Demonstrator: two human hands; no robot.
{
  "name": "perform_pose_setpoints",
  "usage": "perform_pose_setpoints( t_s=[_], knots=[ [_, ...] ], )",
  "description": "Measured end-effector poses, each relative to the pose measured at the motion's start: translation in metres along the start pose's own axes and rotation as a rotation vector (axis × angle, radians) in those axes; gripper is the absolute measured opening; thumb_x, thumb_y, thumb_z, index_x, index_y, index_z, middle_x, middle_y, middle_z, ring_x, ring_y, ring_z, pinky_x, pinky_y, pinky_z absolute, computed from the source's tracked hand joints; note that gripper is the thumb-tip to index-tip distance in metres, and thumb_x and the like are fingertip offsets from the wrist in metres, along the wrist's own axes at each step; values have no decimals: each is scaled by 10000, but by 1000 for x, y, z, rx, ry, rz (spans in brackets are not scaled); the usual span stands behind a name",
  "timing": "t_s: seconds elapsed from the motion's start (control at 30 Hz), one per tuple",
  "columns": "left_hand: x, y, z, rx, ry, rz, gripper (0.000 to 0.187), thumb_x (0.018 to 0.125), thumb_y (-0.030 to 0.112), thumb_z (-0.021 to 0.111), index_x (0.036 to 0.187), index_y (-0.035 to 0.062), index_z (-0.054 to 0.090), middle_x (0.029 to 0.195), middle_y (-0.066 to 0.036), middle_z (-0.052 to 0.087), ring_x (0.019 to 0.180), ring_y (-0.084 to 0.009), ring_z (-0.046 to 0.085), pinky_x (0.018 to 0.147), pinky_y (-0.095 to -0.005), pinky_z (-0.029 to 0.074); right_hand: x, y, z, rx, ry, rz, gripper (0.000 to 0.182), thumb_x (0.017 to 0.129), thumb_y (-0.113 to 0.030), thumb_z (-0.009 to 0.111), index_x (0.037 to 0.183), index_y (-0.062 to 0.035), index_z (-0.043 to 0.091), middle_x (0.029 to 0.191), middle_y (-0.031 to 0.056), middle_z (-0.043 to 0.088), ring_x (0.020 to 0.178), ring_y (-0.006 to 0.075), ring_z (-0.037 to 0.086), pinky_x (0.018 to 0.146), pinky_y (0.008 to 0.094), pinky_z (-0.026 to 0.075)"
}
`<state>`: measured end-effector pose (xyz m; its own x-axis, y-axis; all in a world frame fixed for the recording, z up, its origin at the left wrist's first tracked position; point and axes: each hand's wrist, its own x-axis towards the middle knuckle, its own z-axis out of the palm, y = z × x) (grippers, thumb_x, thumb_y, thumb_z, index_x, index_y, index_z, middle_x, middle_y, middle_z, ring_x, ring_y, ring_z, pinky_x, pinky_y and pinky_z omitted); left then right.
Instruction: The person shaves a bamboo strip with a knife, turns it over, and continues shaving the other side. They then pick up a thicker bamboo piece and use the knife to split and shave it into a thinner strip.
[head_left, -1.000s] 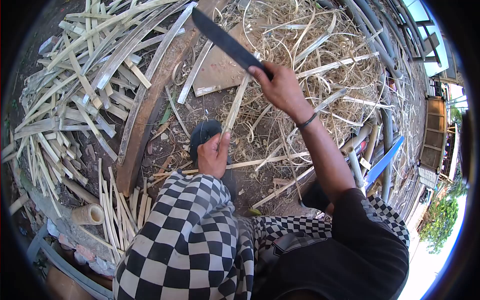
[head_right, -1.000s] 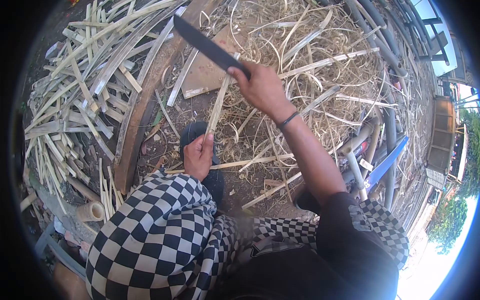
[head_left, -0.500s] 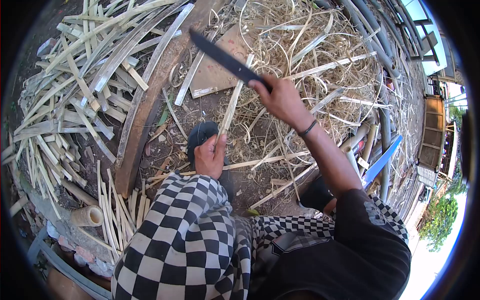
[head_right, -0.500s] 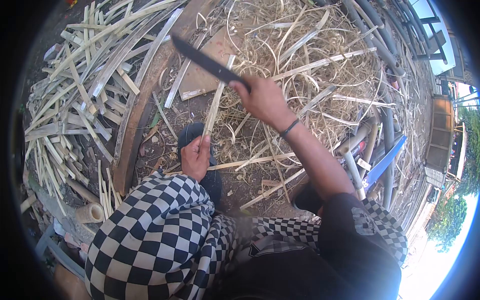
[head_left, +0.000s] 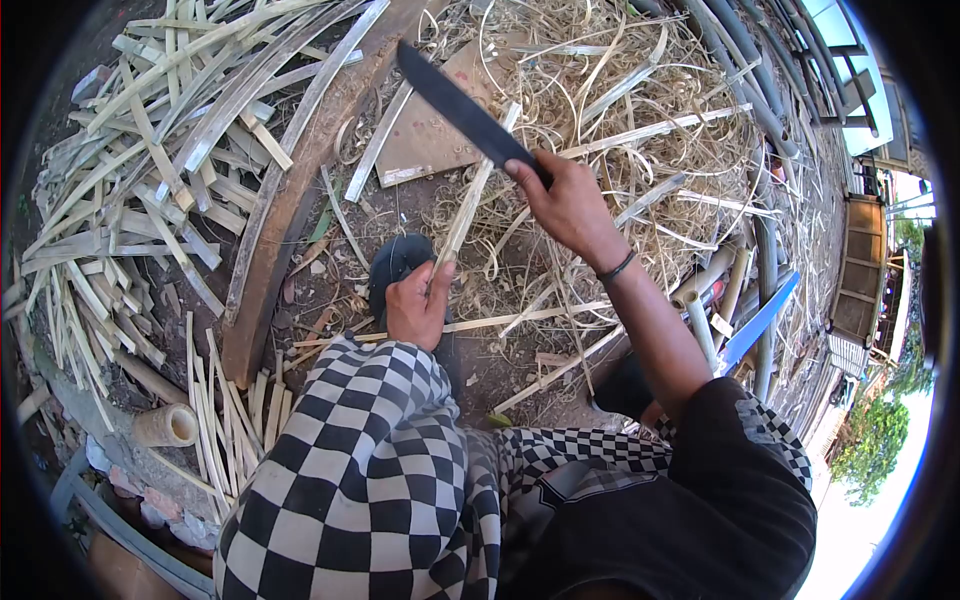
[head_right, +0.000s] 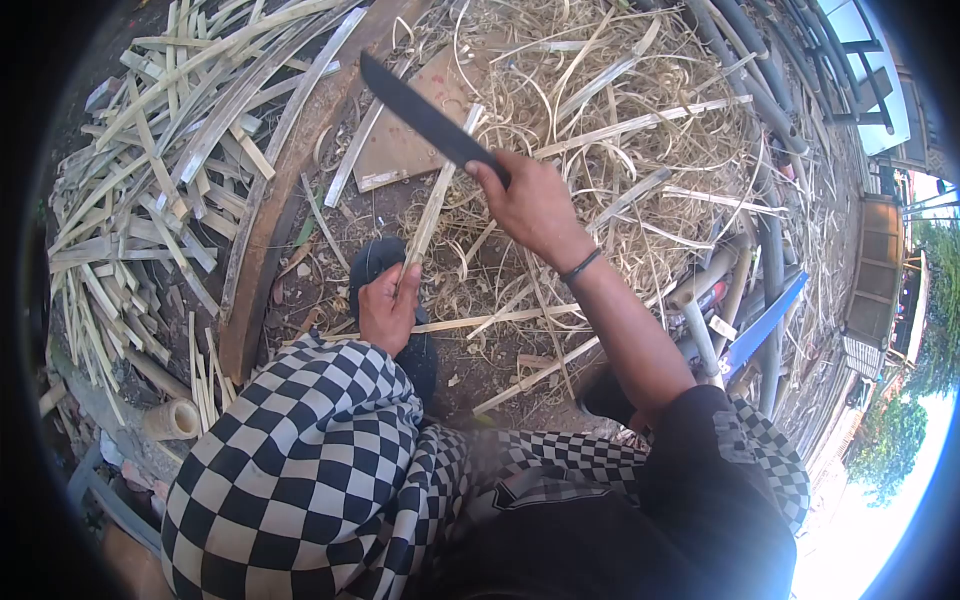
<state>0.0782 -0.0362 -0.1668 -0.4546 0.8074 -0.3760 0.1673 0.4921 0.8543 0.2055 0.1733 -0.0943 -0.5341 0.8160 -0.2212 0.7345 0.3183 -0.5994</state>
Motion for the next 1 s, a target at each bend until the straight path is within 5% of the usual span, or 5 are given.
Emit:
perform_pose_setpoints(
  t_s=[0.23, 0.5, 0.63, 0.83, 1.0],
  knots=[
    [2, -1, 0, -43, -5, -7, 442, 1015, 392, 591, 825, -7, 581, 585, -201, 469, 523, -365, 398, 525, -410, 391, -36, -12, 27, -56, -209, -55, 411, 1002, -435, 570, 1029, -45, 699, 691, 211, 658, 682, 426, 672, 658, 525, 532],
    [1, 2, -2, -42, -26, -43, 433, 998, 390, 616, 829, -7, 584, 586, -194, 474, 515, -347, 413, 533, -411, 399, -34, -5, 22, -43, -85, -2, 387, 1000, -412, 580, 1017, -40, 686, 701, 218, 663, 675, 429, 673, 625, 512, 532],
    [0, 4, -3, -66, -65, -21, 368, 986, 332, 642, 845, -6, 602, 576, -173, 473, 493, -254, 401, 524, -387, 393, -32, -6, 7, -148, -197, -38, 396, 998, -428, 575, 1034, -50, 686, 706, 220, 665, 696, 418, 684, 638, 509, 539],
    [-1, 3, -2, -137, -94, -69, 314, 969, 292, 672, 860, 1, 628, 567, -143, 486, 493, -177, 418, 519, -366, 390, 6, 3, -24, -122, 149, 49, 402, 1007, -411, 566, 990, -23, 672, 721, 234, 668, 705, 433, 676, 643, 504, 531],
    [0, 0, 0, -163, -95, -95, 309, 962, 294, 684, 853, 8, 641, 567, -135, 504, 488, -182, 437, 518, -364, 394, 15, 6, -25, -154, 148, 11, 406, 1000, -423, 572, 1017, -32, 679, 756, 241, 678, 748, 441, 677, 670, 528, 528]
  ],
)
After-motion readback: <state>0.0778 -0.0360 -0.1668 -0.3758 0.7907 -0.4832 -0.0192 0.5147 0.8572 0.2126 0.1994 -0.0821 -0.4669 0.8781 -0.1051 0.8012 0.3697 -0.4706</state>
